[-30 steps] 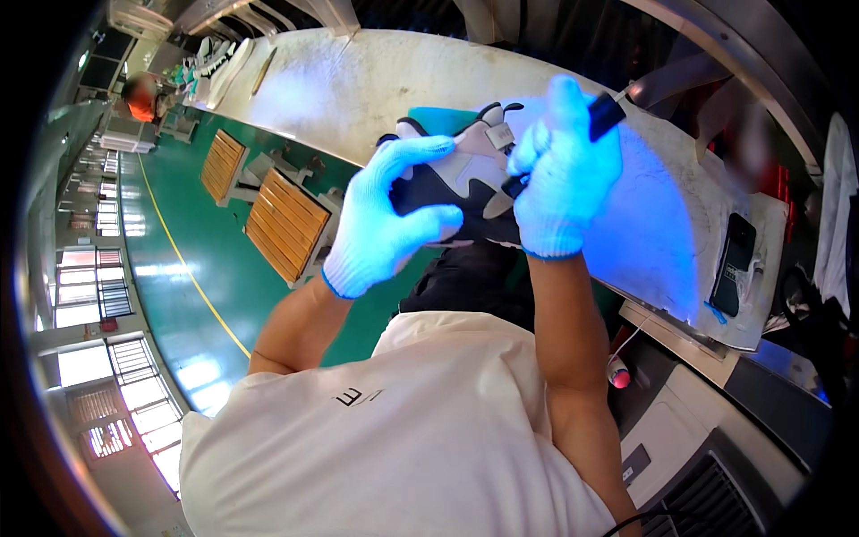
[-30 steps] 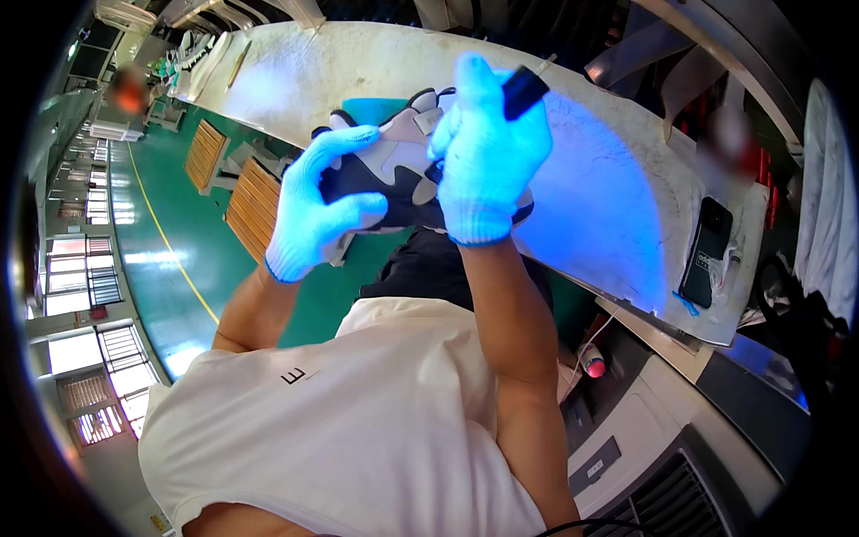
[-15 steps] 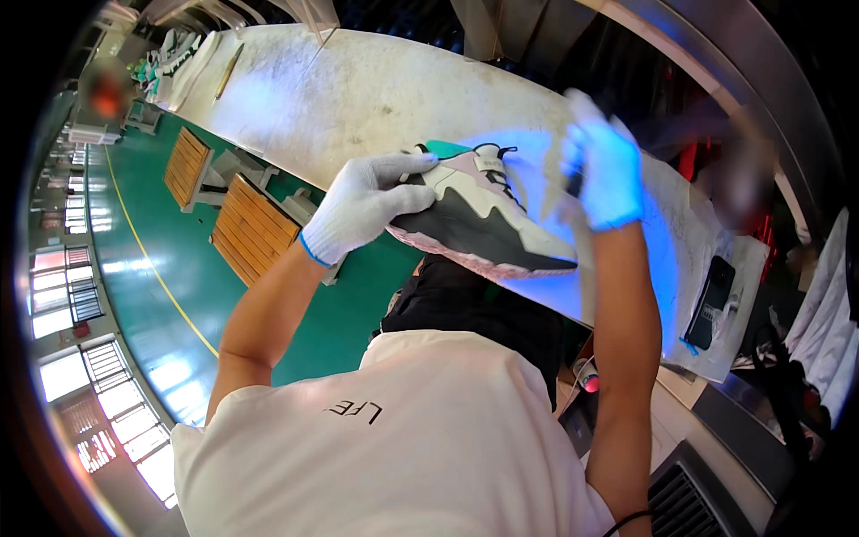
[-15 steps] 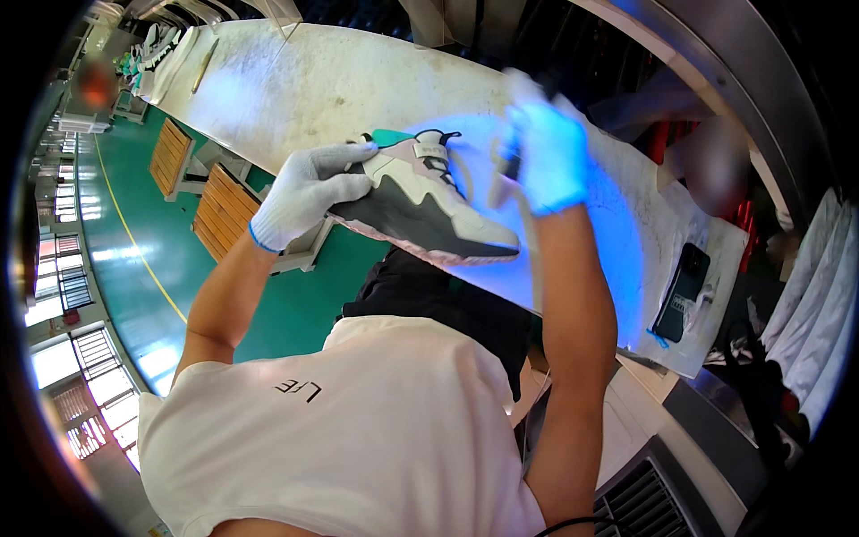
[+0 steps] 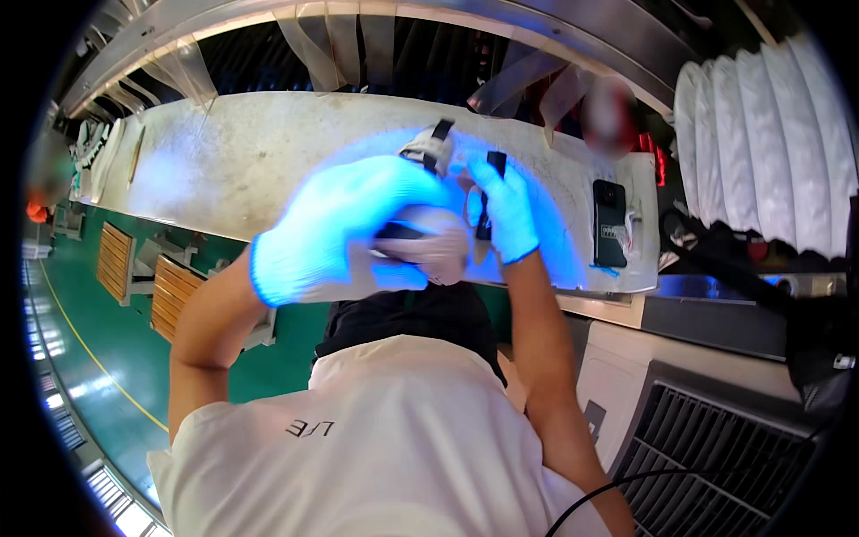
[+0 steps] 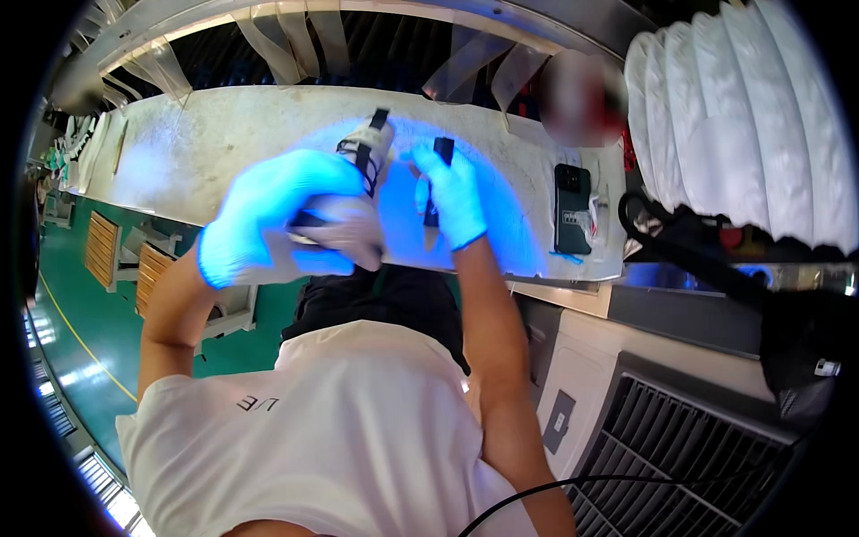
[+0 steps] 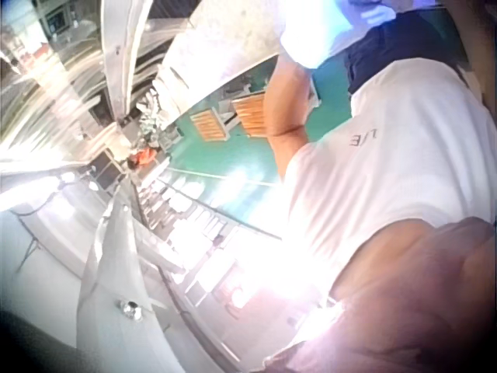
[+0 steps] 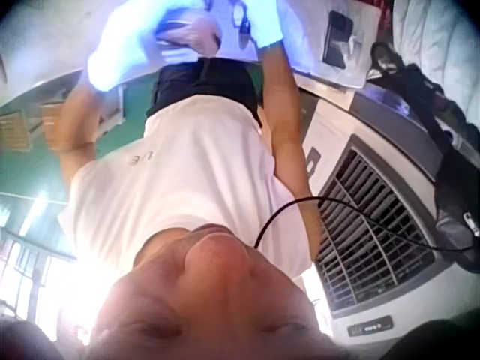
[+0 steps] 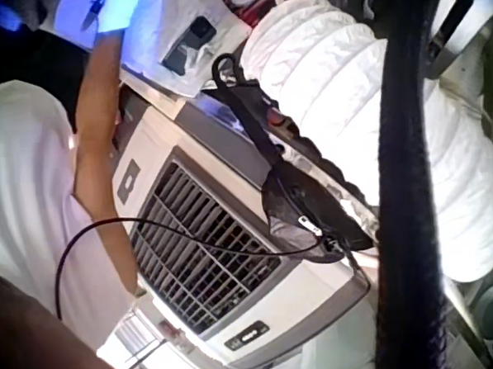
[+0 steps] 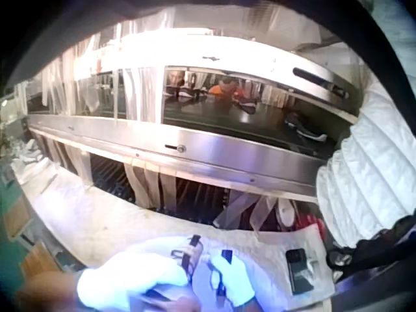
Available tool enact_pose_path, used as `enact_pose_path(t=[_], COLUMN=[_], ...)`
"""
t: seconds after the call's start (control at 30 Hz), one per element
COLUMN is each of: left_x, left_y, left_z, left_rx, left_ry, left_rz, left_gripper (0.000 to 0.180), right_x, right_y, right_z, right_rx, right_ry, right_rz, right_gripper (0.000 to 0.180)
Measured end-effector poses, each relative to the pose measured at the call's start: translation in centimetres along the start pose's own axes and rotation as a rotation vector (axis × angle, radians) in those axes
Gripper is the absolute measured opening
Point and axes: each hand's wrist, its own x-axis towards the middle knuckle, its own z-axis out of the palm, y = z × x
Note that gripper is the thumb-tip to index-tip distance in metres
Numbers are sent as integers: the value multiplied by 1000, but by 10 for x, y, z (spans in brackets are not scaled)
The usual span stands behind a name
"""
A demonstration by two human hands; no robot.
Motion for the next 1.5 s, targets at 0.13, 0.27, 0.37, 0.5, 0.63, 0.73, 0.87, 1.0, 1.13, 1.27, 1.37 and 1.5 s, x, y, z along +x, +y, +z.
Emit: enact_pose_path(t=[0.13,0.27,0.37,0.5,0.63,0.73,0.87,1.0,1.13,1.27,1.37,1.5], left_x=[-65,-124,-108,-83,-51,-35,-27,-25,-28,-22,-15,-18], left_y=[-34,-91,-58,-28,-21,-17,-21,-28,-32,-33,-33,-40], left_z=[-10,37,41,52,68,78,70,72,73,73,67,76], left_rx=[207,303,341,310,267,403,298,321,304,247,194,264], left_ry=[98,17,-85,-70,-87,-144,-243,-219,-160,-184,-227,-192], left_rz=[116,-216,-306,-228,-285,-352,-421,-379,-330,-356,-373,-331], left_gripper=[71,71,96,128,139,136,132,130,127,125,126,125], right_x=[4,-22,-25,-30,-30,-38,-49,-27,-30,-38,-35,-29], right_y=[-39,-53,-41,-44,-42,-48,-58,-47,-45,-32,-21,-18], right_z=[-35,6,2,3,1,4,20,38,43,59,41,37], right_rx=[-78,-517,-427,-443,-414,-404,263,306,472,436,747,745], right_ry=[-256,-173,-123,-112,-130,-77,189,214,151,121,-230,-225], right_rz=[-26,-84,-113,-109,-134,-168,-323,-396,-275,-353,-344,-350], right_gripper=[43,27,29,32,32,30,33,47,59,64,67,69])
